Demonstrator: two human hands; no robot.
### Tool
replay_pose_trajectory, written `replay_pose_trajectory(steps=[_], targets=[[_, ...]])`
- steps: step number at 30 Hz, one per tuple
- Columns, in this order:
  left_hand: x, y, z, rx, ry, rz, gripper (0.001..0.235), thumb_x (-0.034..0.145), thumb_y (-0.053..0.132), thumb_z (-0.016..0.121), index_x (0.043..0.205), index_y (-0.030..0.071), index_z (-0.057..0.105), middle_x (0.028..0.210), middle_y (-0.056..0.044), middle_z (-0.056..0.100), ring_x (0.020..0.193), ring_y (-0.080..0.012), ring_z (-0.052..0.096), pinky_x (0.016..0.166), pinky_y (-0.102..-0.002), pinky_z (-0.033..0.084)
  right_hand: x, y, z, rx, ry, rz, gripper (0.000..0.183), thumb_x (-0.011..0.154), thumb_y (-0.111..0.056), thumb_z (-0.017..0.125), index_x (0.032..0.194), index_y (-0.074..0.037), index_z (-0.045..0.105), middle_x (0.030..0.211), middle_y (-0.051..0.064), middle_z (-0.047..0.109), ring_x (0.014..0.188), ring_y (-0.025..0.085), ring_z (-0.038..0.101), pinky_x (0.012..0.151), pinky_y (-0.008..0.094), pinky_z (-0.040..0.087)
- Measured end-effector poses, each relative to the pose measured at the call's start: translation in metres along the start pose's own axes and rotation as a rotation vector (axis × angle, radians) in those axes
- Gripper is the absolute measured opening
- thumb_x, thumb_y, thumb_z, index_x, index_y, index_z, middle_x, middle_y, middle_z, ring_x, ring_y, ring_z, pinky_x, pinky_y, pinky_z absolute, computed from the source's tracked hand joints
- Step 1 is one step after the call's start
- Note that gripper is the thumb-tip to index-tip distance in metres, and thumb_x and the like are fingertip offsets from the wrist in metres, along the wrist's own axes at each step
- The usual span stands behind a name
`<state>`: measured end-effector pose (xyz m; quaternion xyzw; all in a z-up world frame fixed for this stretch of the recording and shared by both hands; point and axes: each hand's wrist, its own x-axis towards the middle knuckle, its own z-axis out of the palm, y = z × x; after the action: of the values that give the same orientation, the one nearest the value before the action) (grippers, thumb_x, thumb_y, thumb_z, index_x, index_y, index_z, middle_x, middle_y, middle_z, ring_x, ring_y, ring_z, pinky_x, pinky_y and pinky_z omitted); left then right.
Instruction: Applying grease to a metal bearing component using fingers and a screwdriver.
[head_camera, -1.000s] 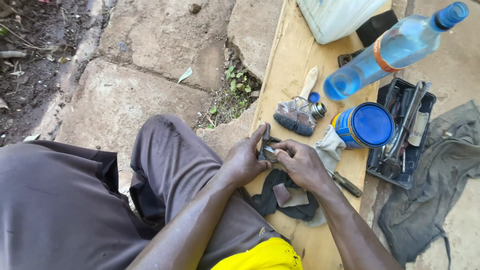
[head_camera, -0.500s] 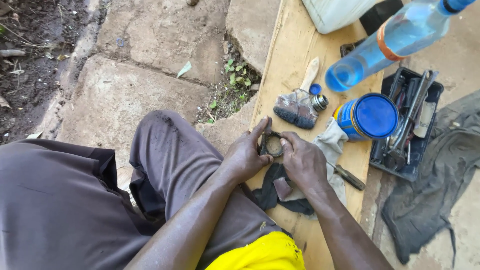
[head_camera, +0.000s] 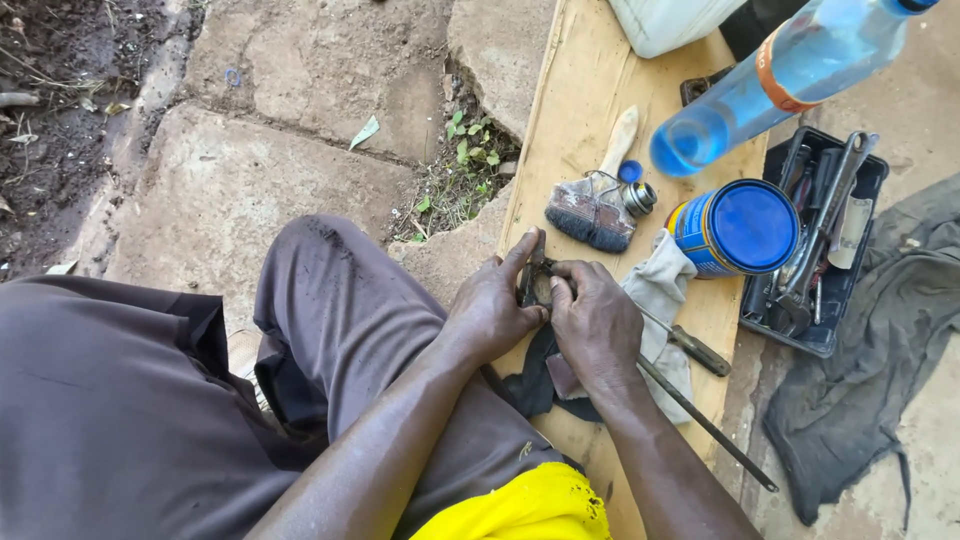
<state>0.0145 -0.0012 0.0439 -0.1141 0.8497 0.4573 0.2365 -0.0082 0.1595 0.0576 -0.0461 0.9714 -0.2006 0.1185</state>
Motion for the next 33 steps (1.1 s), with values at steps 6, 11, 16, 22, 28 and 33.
replay_pose_trajectory(steps=[6,11,16,22,28,33], targets=[[-0.005,0.004,-0.001,0.012,-0.003,0.011,0.1,0.09,0.029,0.079,0.172,0.037,0.024,0.127,-0.022,0.064,0.124,-0.05,0.066,0.105,-0.059,0.055,0.0,0.008,0.032,-0.003,0.157,0.02,0.022,0.097,-0.034,0.063,0.115,-0.027,0.073,0.109,0.006,0.067,0.104,0.037,0.072,0.086,0.057,0.061],[0.002,-0.003,0.003,0.019,0.004,0.033,0.1,0.089,0.029,0.078,0.172,0.039,0.023,0.128,-0.022,0.063,0.124,-0.0509,0.066,0.104,-0.06,0.056,0.004,0.016,0.035,-0.073,0.196,-0.177,0.021,0.1,-0.031,0.06,0.115,-0.024,0.072,0.106,0.003,0.064,0.107,0.032,0.072,0.087,0.05,0.061],[0.003,0.001,0.003,0.008,0.016,0.035,0.1,0.089,0.03,0.078,0.171,0.041,0.022,0.131,-0.023,0.062,0.128,-0.0529,0.063,0.105,-0.061,0.055,0.01,0.028,0.026,-0.145,0.207,-0.407,0.018,0.102,-0.032,0.06,0.114,-0.028,0.071,0.102,-0.001,0.063,0.106,0.027,0.07,0.086,0.044,0.061],[0.002,0.004,0.001,0.024,0.012,-0.005,0.1,0.09,0.029,0.078,0.172,0.043,0.022,0.131,-0.02,0.062,0.126,-0.0494,0.065,0.105,-0.059,0.056,0.015,0.028,0.034,-0.046,0.199,-0.325,0.017,0.101,-0.032,0.062,0.113,-0.024,0.071,0.1,0.004,0.064,0.103,0.033,0.07,0.083,0.05,0.061],[0.002,0.003,0.004,0.028,0.01,0.049,0.099,0.089,0.031,0.076,0.172,0.039,0.023,0.124,-0.023,0.064,0.121,-0.0529,0.066,0.102,-0.061,0.056,0.001,0.017,0.017,-0.289,0.24,-0.449,0.015,0.098,-0.031,0.061,0.107,-0.026,0.072,0.093,0.0,0.062,0.097,0.026,0.07,0.077,0.039,0.061],[0.004,-0.002,0.006,0.04,0.022,0.033,0.099,0.088,0.032,0.076,0.172,0.039,0.023,0.127,-0.021,0.063,0.122,-0.0515,0.066,0.102,-0.06,0.057,0.028,0.025,0.012,-0.072,0.047,-0.298,0.018,0.098,-0.026,0.064,0.111,-0.024,0.076,0.101,0.0,0.066,0.102,0.03,0.072,0.081,0.049,0.061]])
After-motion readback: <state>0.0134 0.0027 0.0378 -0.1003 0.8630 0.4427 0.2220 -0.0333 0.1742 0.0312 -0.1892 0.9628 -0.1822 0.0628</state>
